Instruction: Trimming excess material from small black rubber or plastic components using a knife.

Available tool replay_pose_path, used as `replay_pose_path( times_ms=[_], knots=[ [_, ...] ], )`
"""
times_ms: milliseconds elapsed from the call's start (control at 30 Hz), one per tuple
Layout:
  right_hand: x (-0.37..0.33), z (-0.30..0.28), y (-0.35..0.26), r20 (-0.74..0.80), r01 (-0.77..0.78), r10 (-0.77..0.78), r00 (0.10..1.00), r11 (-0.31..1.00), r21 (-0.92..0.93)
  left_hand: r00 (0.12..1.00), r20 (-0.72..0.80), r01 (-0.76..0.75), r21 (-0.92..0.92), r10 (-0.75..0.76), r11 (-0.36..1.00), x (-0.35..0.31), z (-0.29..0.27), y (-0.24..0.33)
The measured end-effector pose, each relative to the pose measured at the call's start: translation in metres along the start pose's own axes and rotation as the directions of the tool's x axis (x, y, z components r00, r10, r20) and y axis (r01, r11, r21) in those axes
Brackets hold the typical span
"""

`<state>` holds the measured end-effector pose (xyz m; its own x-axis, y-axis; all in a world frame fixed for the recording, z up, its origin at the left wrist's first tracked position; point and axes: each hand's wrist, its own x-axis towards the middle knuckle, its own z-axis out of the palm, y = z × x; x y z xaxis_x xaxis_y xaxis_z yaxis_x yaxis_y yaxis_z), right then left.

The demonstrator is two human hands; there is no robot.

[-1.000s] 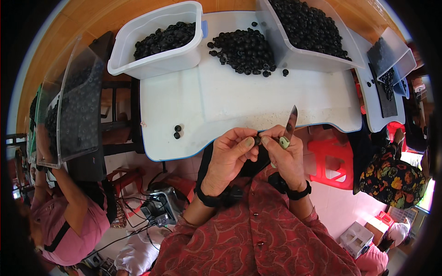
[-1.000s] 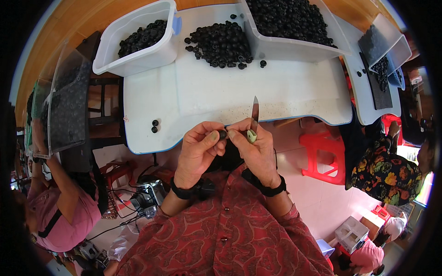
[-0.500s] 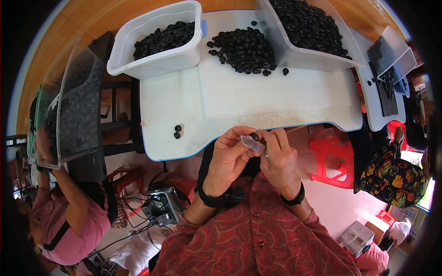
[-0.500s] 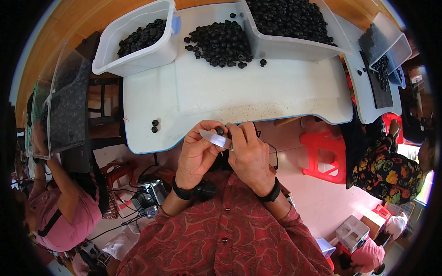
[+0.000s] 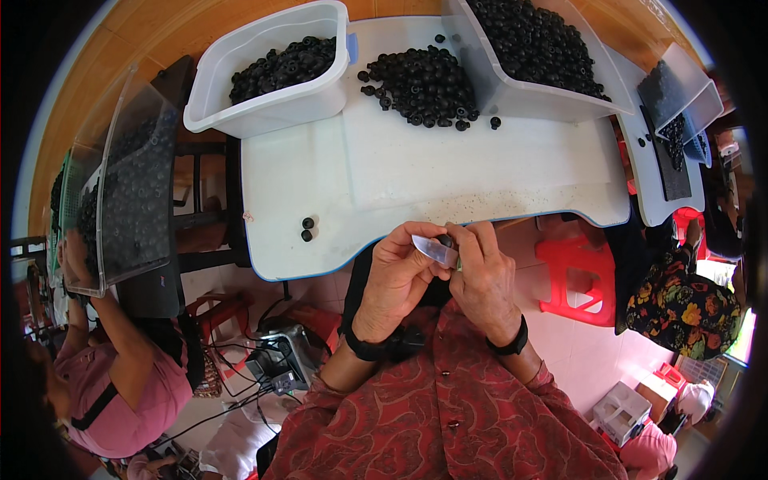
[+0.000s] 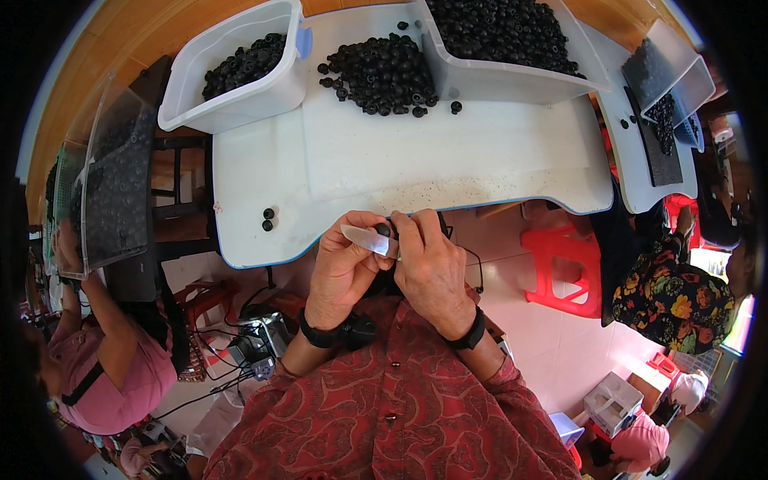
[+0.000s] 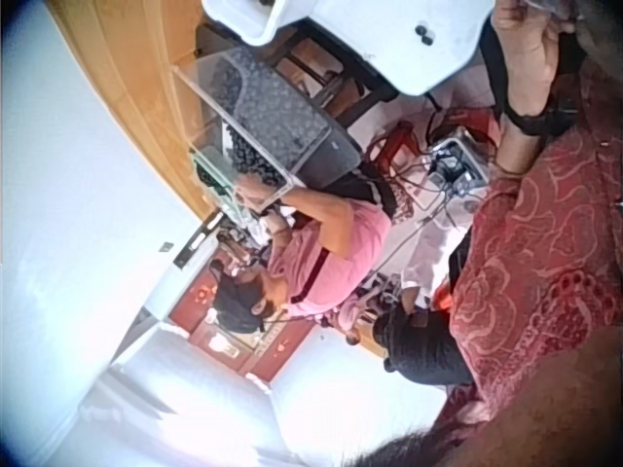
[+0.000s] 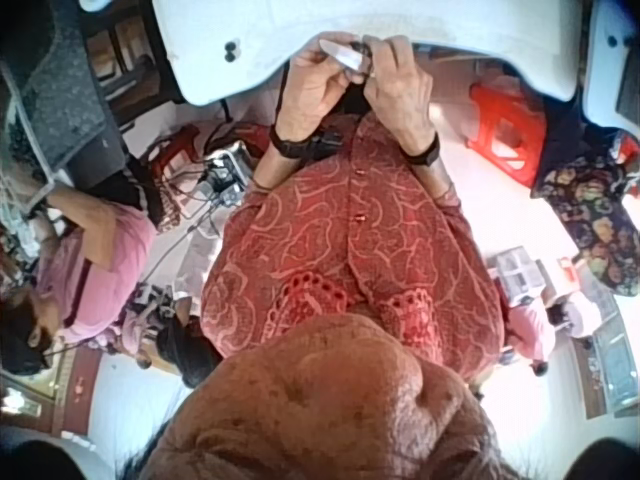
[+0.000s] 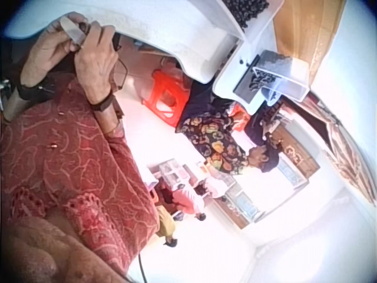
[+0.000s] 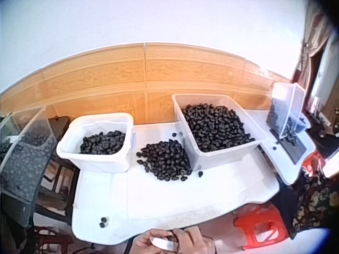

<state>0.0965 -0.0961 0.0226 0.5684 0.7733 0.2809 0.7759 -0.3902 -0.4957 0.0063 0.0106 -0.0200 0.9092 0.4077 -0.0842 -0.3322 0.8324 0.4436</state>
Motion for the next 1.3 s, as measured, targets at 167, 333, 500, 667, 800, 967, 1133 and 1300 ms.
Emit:
replay_pose_path(
  times_ms=[167, 333, 500, 667, 800, 967, 1133, 1300],
  knots=[
    [0.000, 0.000, 0.001, -0.032, 0.008, -0.008, 0.999, 1.000, -0.006, 1.000, 0.009, 0.017, -0.007, -0.017, 1.000, 0.000, 0.001, 0.001],
    [-0.001, 0.000, 0.002, -0.019, -0.001, 0.001, 1.000, 1.000, -0.005, 1.000, 0.012, 0.003, 0.033, -0.003, 0.999, -0.001, -0.001, 0.001],
    [-0.002, 0.004, 0.006, -0.006, -0.011, 0.011, 1.000, 1.000, 0.029, 0.999, -0.034, -0.020, 0.115, 0.024, 0.993, -0.003, 0.006, 0.004],
    [-0.005, 0.021, 0.024, 0.064, -0.161, 0.166, 0.984, 0.984, -0.082, 1.000, 0.000, 0.017, 0.098, -0.017, 0.995, -0.007, 0.009, 0.010],
    [-0.009, 0.025, 0.041, -0.010, -0.209, 0.209, 0.978, 0.978, -0.013, 0.995, 0.102, 0.013, 0.053, -0.018, 0.999, -0.008, 0.016, 0.001],
    [-0.001, -0.012, 0.007, 0.432, -0.556, 0.436, 0.789, 0.210, 0.804, 0.998, -0.026, 0.056, -0.027, -0.057, 0.998, -0.002, -0.001, 0.001],
    [0.005, -0.010, -0.008, 0.334, -0.444, 0.386, 0.860, 0.243, 0.862, 1.000, -0.017, -0.007, 0.034, 0.007, 0.999, -0.001, 0.003, 0.000],
    [0.007, -0.016, -0.010, 0.342, -0.424, 0.353, 0.871, 0.187, 0.886, 0.997, -0.083, 0.009, 0.031, -0.007, 0.999, -0.003, 0.004, 0.000]
  ],
)
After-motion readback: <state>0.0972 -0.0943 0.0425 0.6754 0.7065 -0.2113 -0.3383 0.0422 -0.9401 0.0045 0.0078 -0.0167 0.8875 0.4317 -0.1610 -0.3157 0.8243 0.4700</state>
